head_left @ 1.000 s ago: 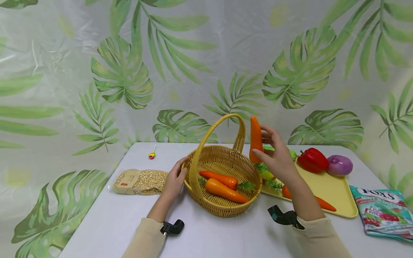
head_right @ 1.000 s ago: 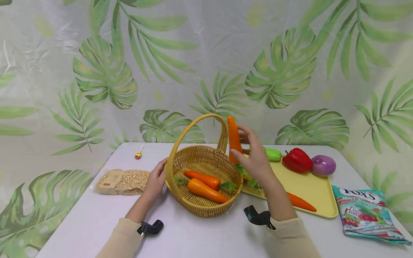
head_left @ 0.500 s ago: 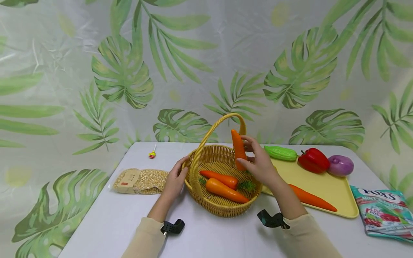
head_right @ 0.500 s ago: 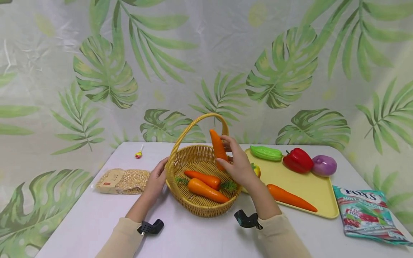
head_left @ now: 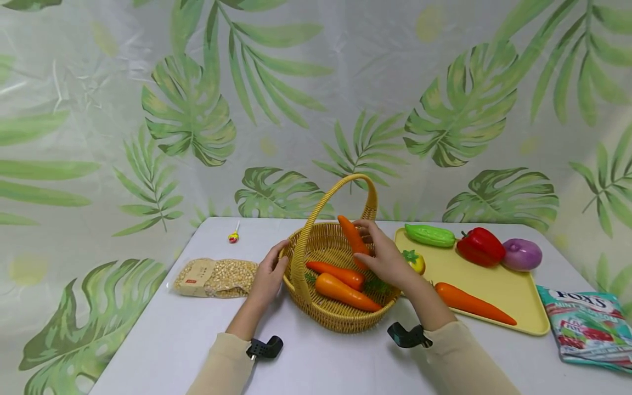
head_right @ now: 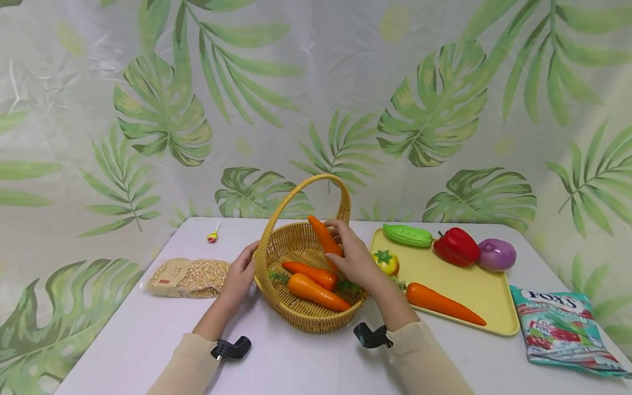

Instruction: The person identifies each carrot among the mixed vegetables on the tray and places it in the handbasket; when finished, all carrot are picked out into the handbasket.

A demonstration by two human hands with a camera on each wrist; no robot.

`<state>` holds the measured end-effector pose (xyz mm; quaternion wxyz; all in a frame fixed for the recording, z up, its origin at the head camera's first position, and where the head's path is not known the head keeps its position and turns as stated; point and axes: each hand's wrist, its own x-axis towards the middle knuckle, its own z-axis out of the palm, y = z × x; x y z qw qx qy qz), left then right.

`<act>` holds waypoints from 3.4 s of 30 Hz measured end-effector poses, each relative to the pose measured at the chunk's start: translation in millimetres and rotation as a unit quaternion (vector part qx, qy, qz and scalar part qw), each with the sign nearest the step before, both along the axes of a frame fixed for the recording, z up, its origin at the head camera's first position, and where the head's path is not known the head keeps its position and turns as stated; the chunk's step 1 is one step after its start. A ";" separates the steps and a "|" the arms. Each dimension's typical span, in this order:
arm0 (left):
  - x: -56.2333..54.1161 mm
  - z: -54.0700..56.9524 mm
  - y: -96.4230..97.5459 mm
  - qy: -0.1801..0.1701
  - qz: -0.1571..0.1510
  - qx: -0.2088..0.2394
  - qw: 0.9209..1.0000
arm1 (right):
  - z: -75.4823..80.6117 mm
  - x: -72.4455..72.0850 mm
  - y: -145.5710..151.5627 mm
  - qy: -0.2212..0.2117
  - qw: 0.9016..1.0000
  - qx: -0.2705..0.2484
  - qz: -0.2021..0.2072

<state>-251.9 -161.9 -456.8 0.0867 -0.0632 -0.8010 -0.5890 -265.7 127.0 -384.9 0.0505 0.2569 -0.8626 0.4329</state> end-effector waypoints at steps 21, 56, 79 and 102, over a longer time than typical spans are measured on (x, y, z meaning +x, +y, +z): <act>0.1 0.5 1.0 -0.001 0.001 0.005 1.000 | -14.8 -16.3 -10.2 -0.005 0.987 0.162 0.024; 2.0 4.8 1.2 0.002 -0.010 0.011 1.000 | -7.2 12.2 4.8 0.085 0.987 0.135 -0.003; 0.0 0.5 0.7 0.005 -0.003 0.004 1.000 | 1.2 32.1 66.1 -0.006 0.989 0.143 -0.039; -0.9 -1.5 0.1 0.010 -0.012 0.012 1.000 | -0.5 33.9 116.8 -0.072 0.987 0.144 0.004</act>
